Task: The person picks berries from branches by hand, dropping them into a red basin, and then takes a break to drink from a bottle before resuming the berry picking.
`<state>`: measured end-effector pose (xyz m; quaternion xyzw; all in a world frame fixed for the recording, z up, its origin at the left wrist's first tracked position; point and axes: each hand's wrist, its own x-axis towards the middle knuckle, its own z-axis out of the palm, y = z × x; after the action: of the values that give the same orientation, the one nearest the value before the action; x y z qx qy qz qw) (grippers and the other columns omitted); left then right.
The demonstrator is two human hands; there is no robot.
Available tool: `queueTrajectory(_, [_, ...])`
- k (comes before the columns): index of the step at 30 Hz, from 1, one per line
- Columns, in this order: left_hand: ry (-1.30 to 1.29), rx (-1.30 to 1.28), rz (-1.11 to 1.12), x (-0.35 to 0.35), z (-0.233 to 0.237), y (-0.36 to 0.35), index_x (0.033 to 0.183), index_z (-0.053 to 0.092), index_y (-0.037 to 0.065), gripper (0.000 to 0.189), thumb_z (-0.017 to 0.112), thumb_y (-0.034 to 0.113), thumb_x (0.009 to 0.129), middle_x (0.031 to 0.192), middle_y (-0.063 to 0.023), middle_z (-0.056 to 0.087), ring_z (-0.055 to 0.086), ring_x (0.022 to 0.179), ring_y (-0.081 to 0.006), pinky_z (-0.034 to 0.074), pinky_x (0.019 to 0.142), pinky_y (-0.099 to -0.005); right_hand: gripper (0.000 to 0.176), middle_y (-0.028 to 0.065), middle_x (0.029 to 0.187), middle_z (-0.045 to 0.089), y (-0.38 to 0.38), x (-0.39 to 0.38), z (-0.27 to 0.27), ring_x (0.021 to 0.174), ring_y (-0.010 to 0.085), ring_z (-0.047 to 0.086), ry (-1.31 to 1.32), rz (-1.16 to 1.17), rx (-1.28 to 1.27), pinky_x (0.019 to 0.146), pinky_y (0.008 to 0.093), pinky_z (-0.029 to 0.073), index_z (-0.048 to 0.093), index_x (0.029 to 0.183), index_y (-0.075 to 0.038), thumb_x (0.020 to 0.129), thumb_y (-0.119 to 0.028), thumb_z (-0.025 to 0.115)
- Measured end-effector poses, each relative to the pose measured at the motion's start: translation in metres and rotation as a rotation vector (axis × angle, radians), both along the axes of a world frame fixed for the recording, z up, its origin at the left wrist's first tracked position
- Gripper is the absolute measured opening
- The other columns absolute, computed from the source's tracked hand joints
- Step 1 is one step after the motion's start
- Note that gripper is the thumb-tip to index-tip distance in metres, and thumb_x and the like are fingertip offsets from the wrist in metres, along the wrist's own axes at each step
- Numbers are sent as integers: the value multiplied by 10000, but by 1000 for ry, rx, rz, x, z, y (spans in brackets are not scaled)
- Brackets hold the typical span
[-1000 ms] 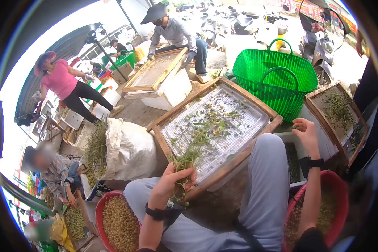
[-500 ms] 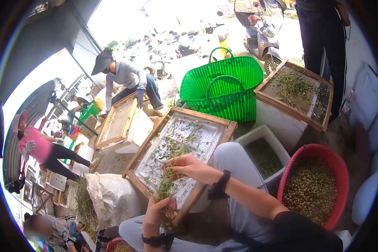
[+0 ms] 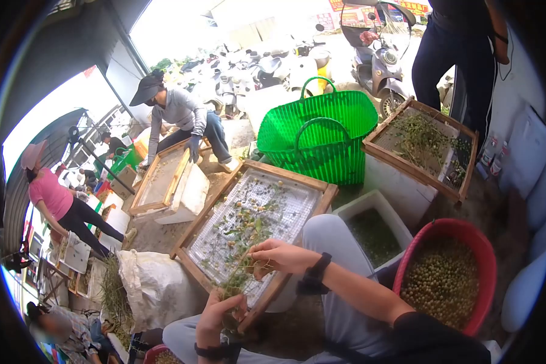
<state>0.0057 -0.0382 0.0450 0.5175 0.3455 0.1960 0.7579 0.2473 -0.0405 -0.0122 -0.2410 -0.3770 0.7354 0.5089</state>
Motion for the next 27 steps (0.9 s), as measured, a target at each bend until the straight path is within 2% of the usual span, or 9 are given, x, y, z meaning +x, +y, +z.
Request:
queueTrajectory(1, [16,-1,-9,-1,0,1,806,638,11,116,662,99,878,700,-31,623,561,566,-87,409,501,-217,198,65,910,653,-1,0,2,741,118,618,56,-42,-42,708,262,510,600,1059,41,976,-133,553])
queueTrajectory(4, [78,53,-70,1,2,3,818,624,-4,119,638,97,879,696,-61,621,562,554,-117,426,509,-242,177,47,821,651,-8,0,18,685,107,604,3,-199,-88,652,238,494,624,1059,38,937,-90,612])
queueTrajectory(7, [101,105,-94,2,2,3,806,622,-9,120,628,87,876,690,-68,621,560,544,-132,431,513,-254,172,23,759,635,-5,6,16,635,86,571,-174,-307,-44,584,217,458,658,1027,32,886,-65,679])
queueTrajectory(10, [85,88,-70,2,3,2,797,626,-7,108,623,69,874,685,-60,621,560,540,-131,432,513,-253,170,18,773,631,-1,11,9,613,68,538,-216,-348,-24,541,203,414,681,985,20,862,-91,719])
queueTrajectory(16, [69,51,-67,1,5,2,808,620,-6,86,617,53,872,686,-67,621,576,557,-138,441,510,-261,202,5,800,642,1,8,3,578,59,504,-18,-364,-84,522,187,391,680,988,6,862,-143,732])
queueTrajectory(19, [39,60,-81,-3,4,3,810,636,4,120,626,91,892,717,-45,629,574,605,-110,435,552,-249,189,25,860,659,6,17,-10,573,77,505,314,-378,-170,551,198,422,672,1003,-5,889,-154,700])
queueTrajectory(22, [4,55,-71,-11,3,4,814,645,6,135,633,108,900,743,-43,640,582,635,-106,440,577,-248,147,49,897,658,4,40,-5,610,76,532,411,-491,-177,597,213,455,658,1024,-18,935,-132,630])
queueTrajectory(24, [-13,51,-48,-12,7,5,817,646,3,131,633,104,899,748,-50,643,590,641,-113,446,581,-250,181,51,913,662,-10,61,15,617,105,542,339,-576,-67,613,230,470,660,1026,2,924,-148,645])
queueTrajectory(27, [-29,32,-12,-17,9,3,815,646,-2,129,631,98,896,745,-54,643,594,640,-117,449,581,-249,157,72,817,660,-41,110,44,617,121,608,-43,-837,108,583,245,491,665,975,48,915,-85,607])
